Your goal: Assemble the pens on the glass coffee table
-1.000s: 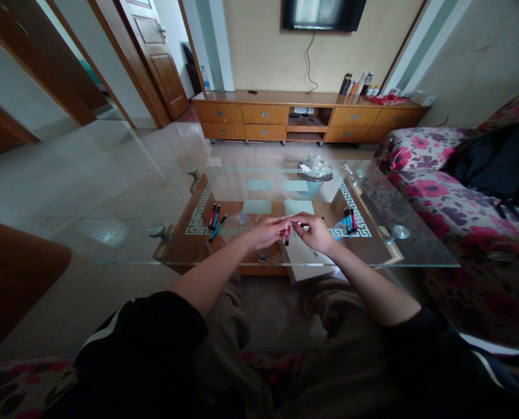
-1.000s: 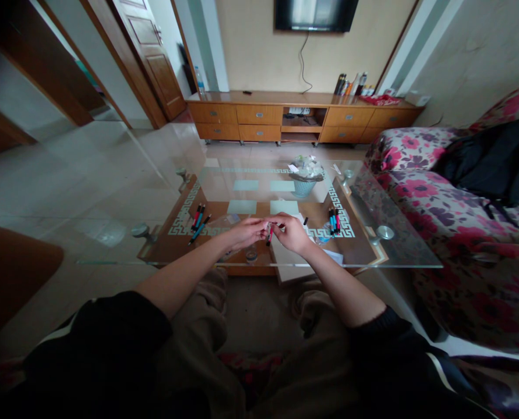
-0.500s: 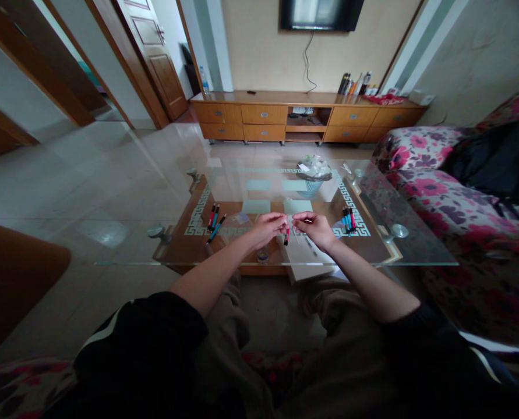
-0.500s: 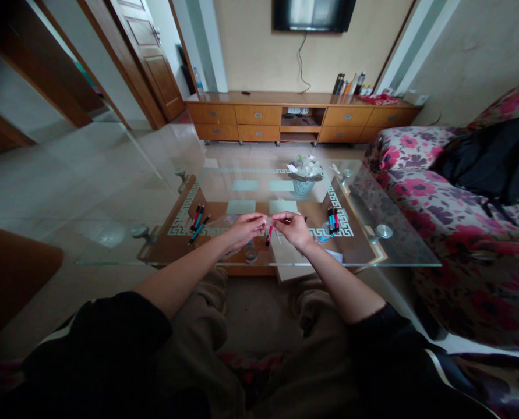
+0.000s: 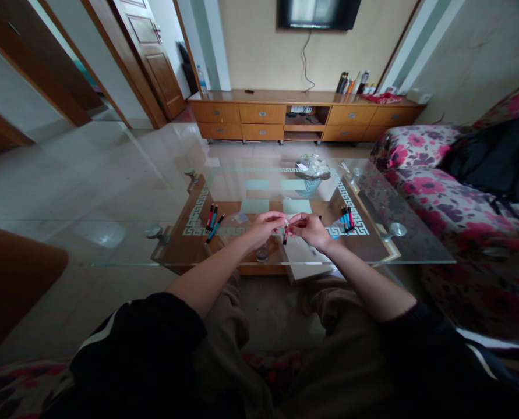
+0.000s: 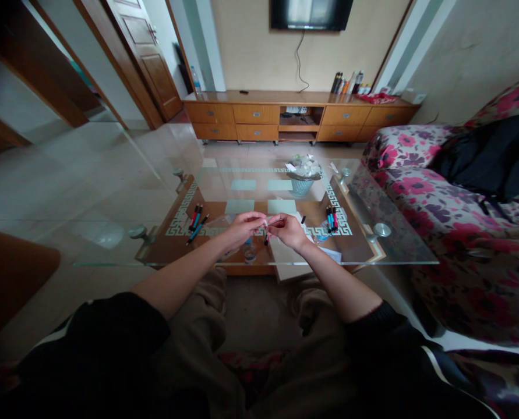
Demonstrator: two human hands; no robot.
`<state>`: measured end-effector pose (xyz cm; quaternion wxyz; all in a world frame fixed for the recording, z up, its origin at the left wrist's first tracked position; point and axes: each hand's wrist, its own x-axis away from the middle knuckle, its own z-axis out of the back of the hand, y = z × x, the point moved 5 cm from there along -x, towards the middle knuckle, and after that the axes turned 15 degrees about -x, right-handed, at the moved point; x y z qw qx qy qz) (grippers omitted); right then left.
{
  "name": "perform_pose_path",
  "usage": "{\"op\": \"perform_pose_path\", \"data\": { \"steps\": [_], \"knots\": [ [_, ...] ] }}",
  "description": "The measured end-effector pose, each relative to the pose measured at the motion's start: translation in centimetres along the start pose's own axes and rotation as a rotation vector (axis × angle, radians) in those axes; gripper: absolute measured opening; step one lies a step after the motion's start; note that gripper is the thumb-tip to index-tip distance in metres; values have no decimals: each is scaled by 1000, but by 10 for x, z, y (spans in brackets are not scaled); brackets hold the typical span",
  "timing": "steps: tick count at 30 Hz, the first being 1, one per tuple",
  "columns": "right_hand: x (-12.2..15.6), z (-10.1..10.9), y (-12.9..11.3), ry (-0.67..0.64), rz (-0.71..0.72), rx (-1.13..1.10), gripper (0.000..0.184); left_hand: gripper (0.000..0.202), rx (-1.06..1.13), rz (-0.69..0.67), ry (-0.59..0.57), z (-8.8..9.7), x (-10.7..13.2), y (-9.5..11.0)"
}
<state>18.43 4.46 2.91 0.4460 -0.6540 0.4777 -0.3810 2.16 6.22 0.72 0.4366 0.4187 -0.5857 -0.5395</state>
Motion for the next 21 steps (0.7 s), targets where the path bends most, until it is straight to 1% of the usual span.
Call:
{"op": "perform_pose_path", "data": {
  "steps": [4, 10, 21],
  "knots": [
    [-2, 2, 2, 35, -14, -18, 50, 39, -102, -12, -6, -1, -1, -3],
    [0, 0, 1, 31, -23, -17, 49, 38, -155, -54, 53, 3, -3, 0],
    [1, -1, 4, 12, -47, -20, 47, 41, -188, -42, 17, 3, -2, -1]
  ]
}}
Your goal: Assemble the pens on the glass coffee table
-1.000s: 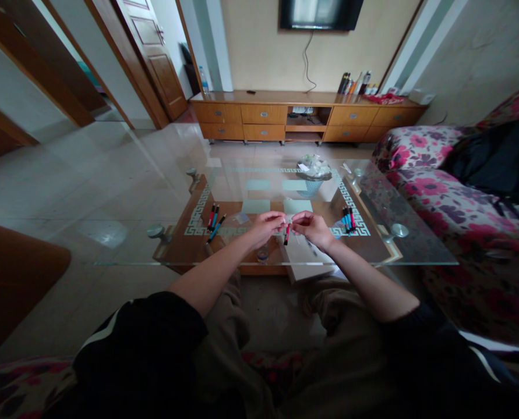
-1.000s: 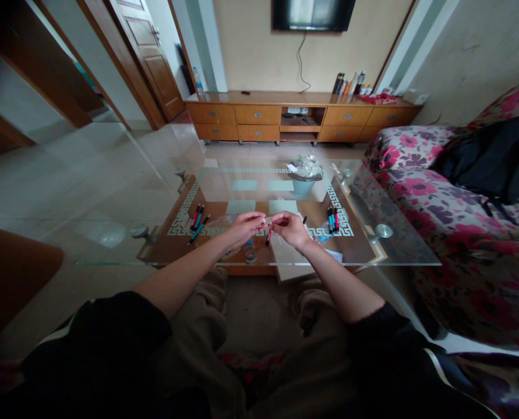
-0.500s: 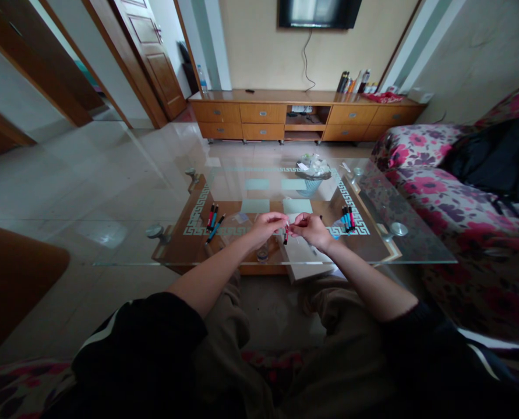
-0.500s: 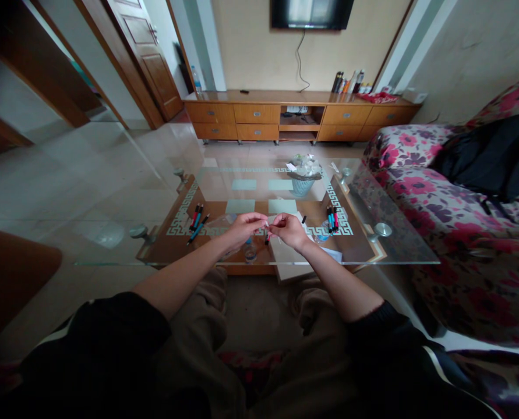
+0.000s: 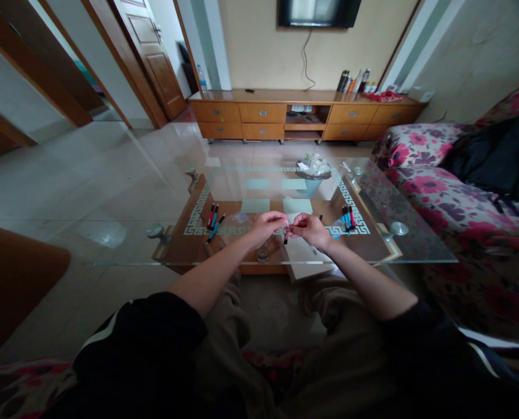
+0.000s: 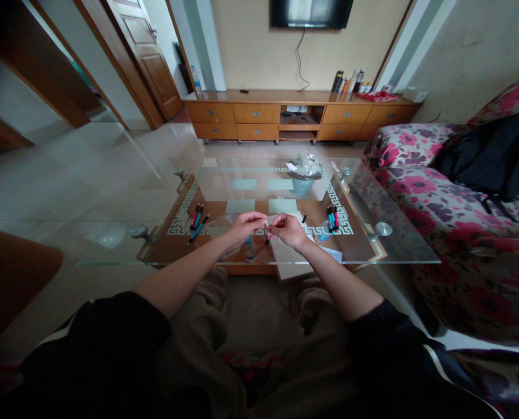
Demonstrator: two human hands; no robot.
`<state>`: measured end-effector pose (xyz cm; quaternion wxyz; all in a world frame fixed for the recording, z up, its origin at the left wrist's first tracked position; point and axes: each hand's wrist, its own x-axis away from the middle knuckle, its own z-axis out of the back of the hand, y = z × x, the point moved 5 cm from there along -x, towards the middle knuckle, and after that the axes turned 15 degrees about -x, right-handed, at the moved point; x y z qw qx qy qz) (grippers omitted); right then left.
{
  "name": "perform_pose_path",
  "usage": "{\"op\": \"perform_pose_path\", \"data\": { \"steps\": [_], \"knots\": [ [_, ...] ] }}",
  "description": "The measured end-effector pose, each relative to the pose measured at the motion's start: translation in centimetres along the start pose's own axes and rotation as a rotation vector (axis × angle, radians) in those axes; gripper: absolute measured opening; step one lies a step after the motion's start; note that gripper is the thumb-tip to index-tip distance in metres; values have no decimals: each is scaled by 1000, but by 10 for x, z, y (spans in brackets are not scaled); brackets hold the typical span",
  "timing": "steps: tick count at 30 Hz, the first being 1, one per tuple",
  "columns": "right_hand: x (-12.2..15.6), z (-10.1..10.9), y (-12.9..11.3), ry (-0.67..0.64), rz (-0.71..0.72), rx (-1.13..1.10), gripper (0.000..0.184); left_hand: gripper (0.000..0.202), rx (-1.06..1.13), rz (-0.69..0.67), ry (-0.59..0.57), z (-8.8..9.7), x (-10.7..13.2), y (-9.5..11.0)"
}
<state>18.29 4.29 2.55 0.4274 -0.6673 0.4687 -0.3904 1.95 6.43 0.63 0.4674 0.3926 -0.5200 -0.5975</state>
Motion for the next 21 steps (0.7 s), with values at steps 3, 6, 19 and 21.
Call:
{"op": "perform_pose_path", "data": {
  "steps": [3, 6, 19, 21],
  "knots": [
    [0, 0, 0, 4, -7, -12, 46, 40, 4, -1, 6, 0, 0, 0],
    [1, 0, -2, 25, 6, -24, 47, 41, -6, -7, 7, 1, 1, 1],
    [2, 1, -5, 37, -5, -51, 38, 41, -95, -65, 0, 2, 3, 5],
    [0, 5, -5, 72, 5, -44, 36, 40, -129, -90, -15, 3, 3, 6]
  ]
}}
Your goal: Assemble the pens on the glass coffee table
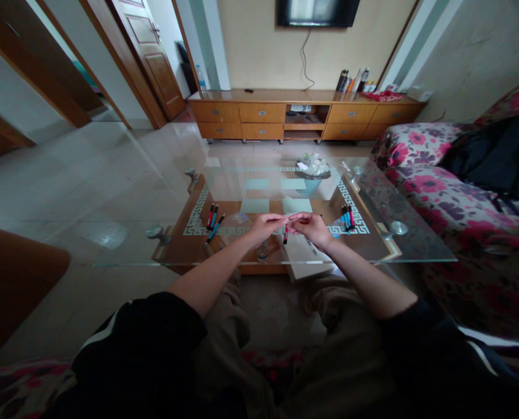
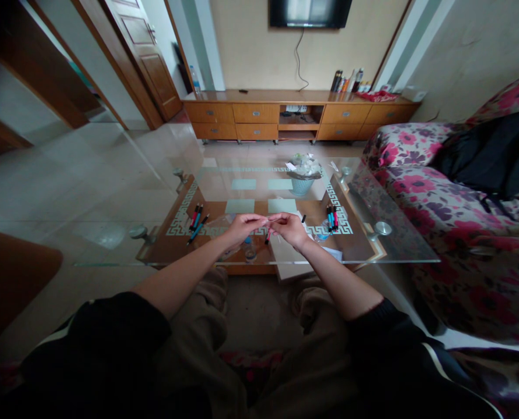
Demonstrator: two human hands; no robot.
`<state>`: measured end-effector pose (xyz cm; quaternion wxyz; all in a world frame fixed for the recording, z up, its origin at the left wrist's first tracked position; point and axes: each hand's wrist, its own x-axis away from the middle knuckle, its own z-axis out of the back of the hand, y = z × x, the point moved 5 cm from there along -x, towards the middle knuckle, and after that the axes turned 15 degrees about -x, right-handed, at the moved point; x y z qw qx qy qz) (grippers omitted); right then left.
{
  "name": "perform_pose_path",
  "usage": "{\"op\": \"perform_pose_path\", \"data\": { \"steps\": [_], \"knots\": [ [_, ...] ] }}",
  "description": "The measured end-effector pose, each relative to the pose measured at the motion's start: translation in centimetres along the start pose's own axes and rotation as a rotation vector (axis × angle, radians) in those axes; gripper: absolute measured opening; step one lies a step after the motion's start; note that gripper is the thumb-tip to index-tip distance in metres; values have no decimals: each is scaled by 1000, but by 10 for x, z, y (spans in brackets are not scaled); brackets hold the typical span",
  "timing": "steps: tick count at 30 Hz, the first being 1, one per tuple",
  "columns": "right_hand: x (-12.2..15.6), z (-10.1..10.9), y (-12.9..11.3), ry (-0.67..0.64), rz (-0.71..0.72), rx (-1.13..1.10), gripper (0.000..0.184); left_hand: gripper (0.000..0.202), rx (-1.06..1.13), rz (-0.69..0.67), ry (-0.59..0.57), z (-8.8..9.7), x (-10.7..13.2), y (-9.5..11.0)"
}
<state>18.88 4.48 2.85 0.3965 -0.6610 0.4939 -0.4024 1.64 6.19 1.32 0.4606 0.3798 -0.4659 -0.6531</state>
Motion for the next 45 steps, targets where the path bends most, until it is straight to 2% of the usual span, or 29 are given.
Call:
{"op": "perform_pose_path", "data": {
  "steps": [6, 9, 12, 13, 17, 23, 27, 30, 33, 35, 45],
  "knots": [
    [-7, 13, 0, 95, -18, -26, 31, 38, -154, -192, -57, -3, 0, 11],
    [-8, 20, -3, 144, -9, -43, 34, 42, -225, -163, -10, -6, -2, 3],
    [-9, 29, -9, 206, 32, -80, 42, 18, -430, -143, 72, -8, -2, -7],
    [-9, 32, -11, 228, 48, -91, 44, 16, -537, -164, 63, -11, -2, -9],
    [-9, 41, -16, 274, 79, -132, 51, 34, -807, -199, 32, -22, 0, -14],
    [-8, 38, -18, 240, 89, -93, 56, 23, -958, -174, 9, -28, -1, -19],
    [-8, 35, -21, 220, 105, -65, 57, 22, -829, -160, 18, -22, -1, -17],
    [-7, 32, -28, 185, 155, -60, 53, 14, -518, -176, -28, -20, 0, -11],
    [-5, 27, -35, 140, 214, -62, 51, 21, -226, -149, -101, -21, 0, -8],
    [-3, 24, -39, 126, 242, -63, 50, 27, -116, -130, -130, -22, 0, -7],
    [5, 5, -37, 66, 207, 89, 52, 36, -18, -151, -182, -29, 0, 0]
  ]
}}
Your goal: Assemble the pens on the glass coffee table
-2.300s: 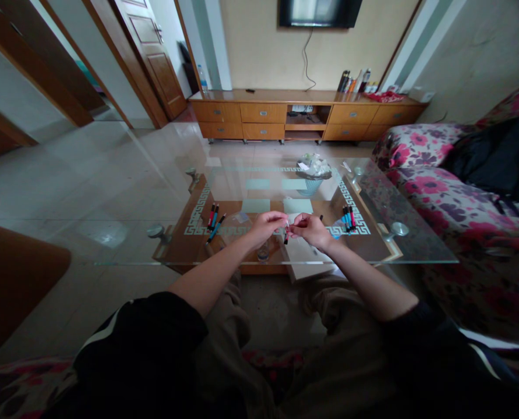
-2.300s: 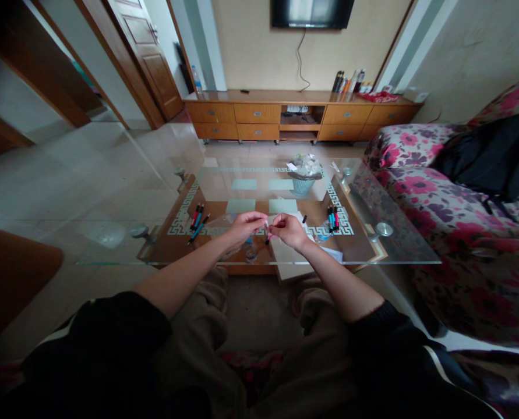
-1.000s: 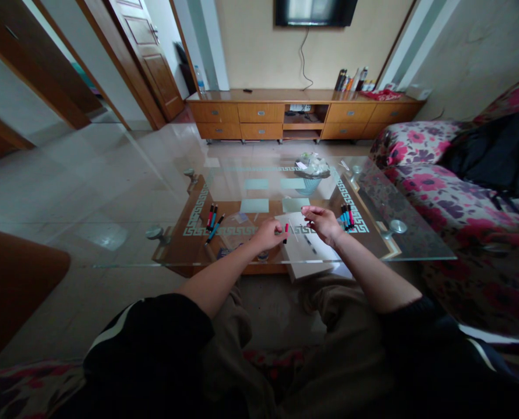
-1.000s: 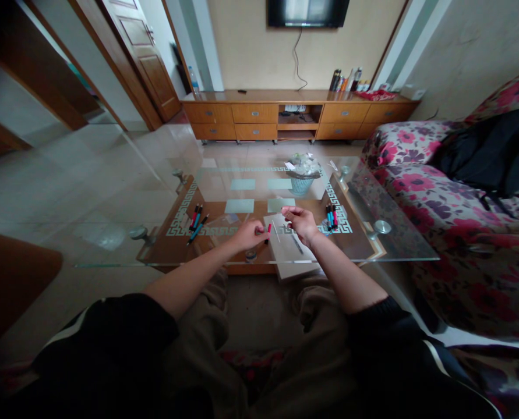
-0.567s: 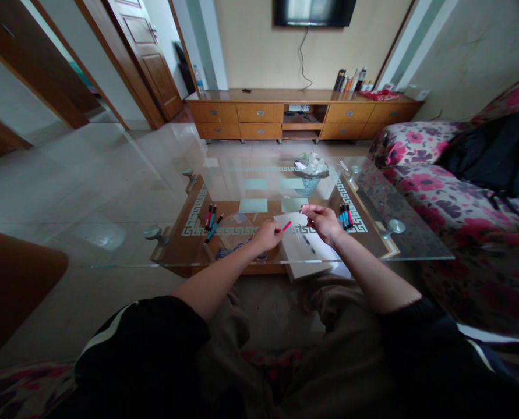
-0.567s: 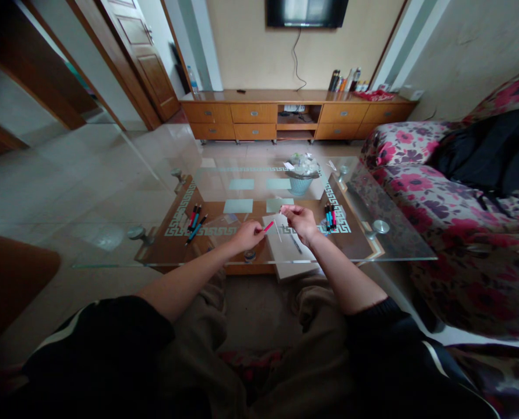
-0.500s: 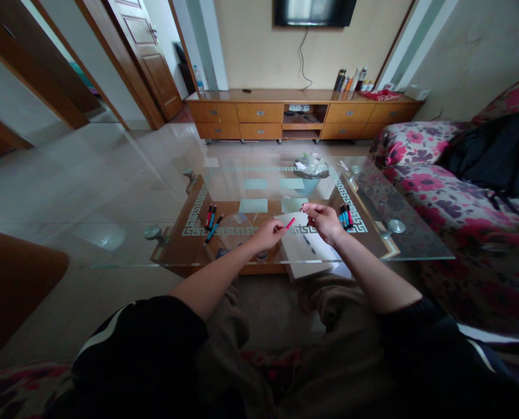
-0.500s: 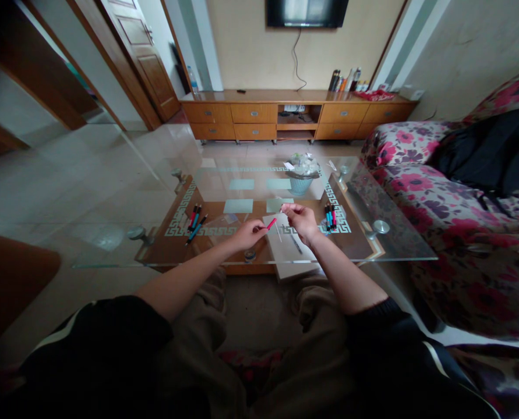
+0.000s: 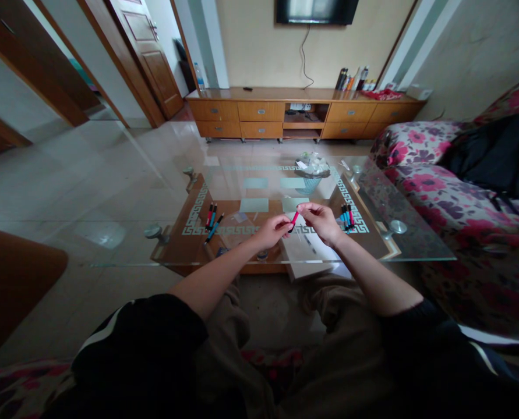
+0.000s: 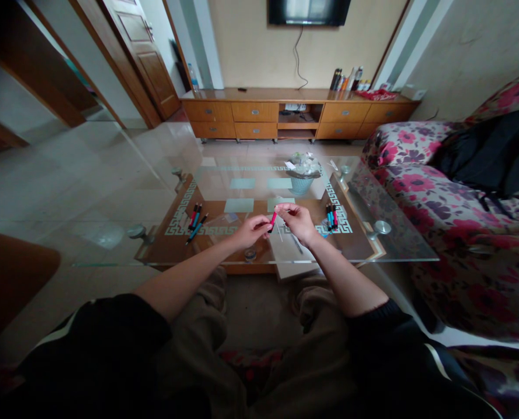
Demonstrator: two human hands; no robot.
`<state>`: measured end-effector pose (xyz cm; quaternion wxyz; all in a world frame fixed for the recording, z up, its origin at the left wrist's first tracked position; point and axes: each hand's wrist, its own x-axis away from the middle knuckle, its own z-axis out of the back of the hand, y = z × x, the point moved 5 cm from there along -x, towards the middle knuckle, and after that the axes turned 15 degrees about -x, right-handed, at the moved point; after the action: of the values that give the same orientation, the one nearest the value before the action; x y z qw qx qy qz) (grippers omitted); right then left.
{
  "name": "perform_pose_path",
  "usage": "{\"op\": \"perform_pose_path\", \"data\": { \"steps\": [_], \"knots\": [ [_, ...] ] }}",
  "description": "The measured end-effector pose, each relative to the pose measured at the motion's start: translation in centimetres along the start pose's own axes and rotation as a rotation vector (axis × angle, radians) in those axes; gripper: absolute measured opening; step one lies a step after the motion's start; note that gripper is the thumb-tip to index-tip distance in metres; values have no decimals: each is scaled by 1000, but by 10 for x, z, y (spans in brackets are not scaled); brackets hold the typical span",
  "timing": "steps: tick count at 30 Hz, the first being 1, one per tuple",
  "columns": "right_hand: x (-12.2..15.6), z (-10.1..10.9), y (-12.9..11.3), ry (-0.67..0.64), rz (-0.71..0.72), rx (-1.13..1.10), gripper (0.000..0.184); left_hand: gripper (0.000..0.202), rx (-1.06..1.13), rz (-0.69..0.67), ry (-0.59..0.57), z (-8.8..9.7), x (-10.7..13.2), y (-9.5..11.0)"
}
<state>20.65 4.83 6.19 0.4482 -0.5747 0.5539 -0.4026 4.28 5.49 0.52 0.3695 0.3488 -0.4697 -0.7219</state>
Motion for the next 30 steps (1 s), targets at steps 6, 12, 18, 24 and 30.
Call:
{"op": "perform_pose_path", "data": {
  "steps": [6, 12, 18, 24, 30],
  "knots": [
    [2, -2, -1, -17, -15, 65, 49, 37, -19, 22, 16, 2, 0, -2],
    [2, -1, -2, -2, -4, 55, 43, 40, -50, 31, -27, 0, 2, 4],
    [-2, 5, 4, 41, -21, 21, 42, 38, -60, 21, -25, 0, 2, 8],
    [-3, 9, 3, 69, -18, 5, 43, 37, -73, 39, 16, 4, 3, 6],
    [-5, 13, 2, 104, -2, 22, 42, 37, -51, 63, 43, 7, 1, 2]
  ]
}}
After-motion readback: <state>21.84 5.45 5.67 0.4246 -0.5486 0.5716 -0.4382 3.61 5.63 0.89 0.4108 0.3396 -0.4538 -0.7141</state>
